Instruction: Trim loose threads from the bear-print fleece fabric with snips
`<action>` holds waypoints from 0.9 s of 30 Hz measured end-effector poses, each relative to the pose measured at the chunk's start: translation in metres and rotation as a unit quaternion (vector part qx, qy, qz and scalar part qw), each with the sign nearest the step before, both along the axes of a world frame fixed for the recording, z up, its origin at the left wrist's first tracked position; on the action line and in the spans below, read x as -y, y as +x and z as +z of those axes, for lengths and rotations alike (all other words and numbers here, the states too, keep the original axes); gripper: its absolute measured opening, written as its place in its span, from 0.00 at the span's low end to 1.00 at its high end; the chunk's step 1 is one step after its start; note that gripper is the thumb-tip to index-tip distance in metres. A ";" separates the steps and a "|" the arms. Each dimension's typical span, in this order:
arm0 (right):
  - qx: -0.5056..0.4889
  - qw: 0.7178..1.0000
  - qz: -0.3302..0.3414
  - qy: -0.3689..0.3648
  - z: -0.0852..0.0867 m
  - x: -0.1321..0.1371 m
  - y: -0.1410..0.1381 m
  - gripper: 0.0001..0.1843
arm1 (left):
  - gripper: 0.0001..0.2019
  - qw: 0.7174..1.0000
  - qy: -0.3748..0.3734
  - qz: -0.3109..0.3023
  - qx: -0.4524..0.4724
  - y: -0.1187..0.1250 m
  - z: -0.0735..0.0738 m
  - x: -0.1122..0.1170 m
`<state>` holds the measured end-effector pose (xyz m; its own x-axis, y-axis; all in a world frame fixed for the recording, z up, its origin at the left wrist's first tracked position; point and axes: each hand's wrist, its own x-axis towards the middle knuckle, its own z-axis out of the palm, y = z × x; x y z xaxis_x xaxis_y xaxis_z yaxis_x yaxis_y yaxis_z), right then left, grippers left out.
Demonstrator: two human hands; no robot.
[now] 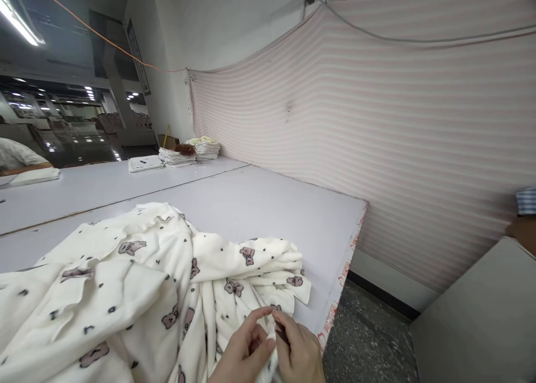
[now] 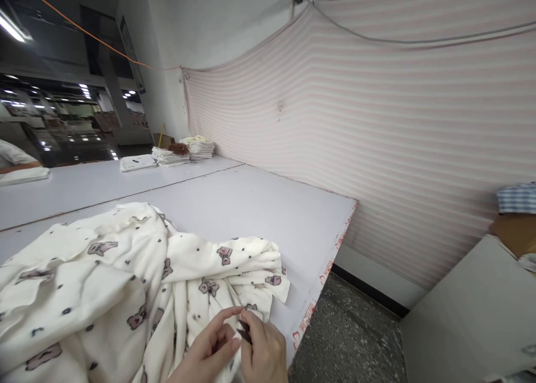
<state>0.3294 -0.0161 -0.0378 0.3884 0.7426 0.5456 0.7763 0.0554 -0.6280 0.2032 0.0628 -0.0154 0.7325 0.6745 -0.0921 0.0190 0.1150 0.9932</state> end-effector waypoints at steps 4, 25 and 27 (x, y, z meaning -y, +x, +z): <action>0.000 0.999 -0.005 0.034 0.002 -0.001 -0.003 0.15 | 0.19 0.999 0.024 -0.033 -0.025 0.002 0.004 -0.002; -0.205 0.972 0.091 -0.065 0.023 0.009 0.013 0.16 | 0.20 0.981 -0.153 0.083 0.080 0.005 -0.003 0.004; -0.206 0.971 0.104 -0.062 0.025 0.008 0.013 0.15 | 0.20 0.984 -0.145 0.071 0.075 0.005 -0.005 0.004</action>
